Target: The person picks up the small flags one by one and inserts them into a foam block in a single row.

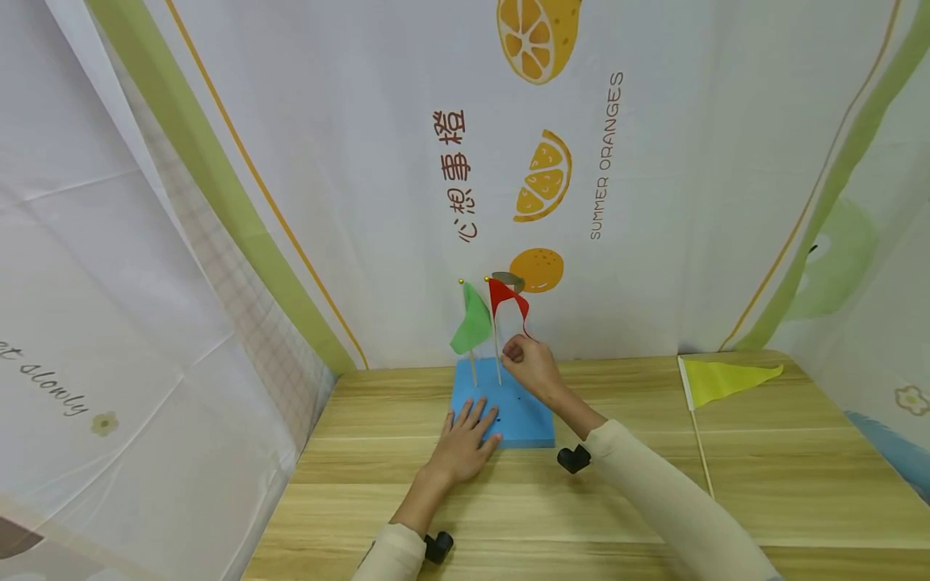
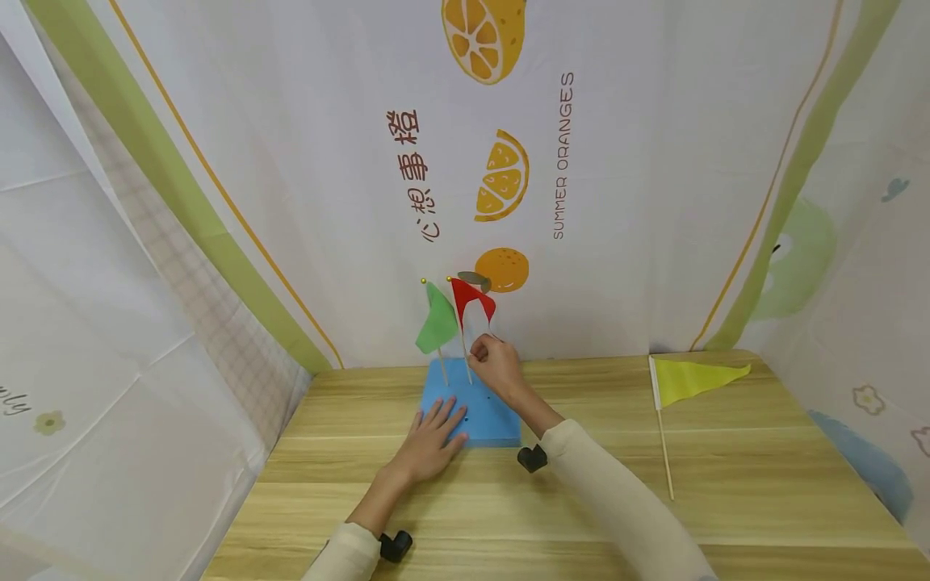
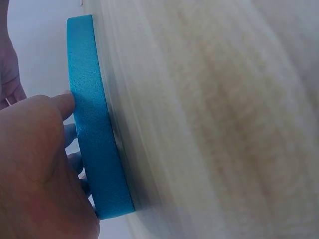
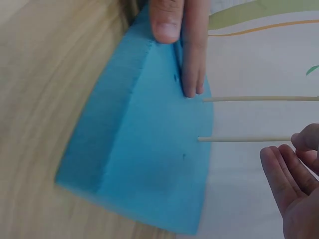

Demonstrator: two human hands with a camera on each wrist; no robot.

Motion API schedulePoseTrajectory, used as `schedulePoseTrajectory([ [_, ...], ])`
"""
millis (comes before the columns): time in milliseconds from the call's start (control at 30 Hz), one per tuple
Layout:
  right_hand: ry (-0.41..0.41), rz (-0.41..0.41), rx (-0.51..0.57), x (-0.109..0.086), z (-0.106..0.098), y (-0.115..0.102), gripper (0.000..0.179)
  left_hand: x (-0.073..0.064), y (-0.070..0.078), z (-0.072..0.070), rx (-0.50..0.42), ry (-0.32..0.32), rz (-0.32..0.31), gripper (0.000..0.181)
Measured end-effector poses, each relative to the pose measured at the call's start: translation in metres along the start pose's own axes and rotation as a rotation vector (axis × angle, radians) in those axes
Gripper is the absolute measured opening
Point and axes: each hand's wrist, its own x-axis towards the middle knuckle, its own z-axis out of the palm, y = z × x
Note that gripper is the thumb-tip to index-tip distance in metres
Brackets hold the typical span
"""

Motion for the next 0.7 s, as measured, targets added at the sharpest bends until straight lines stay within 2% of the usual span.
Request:
schedulePoseTrajectory([
  [367, -0.026, -0.027, -0.034, -0.023, -0.008, 0.016, 0.005, 0.0, -0.002, 0.003, -0.002, 0.006, 0.0, 0.058],
  [700, -0.006, 0.016, -0.031, -0.038, -0.021, 0.027, 0.005, 0.001, -0.003, 0.005, 0.002, 0.01, 0.004, 0.058],
])
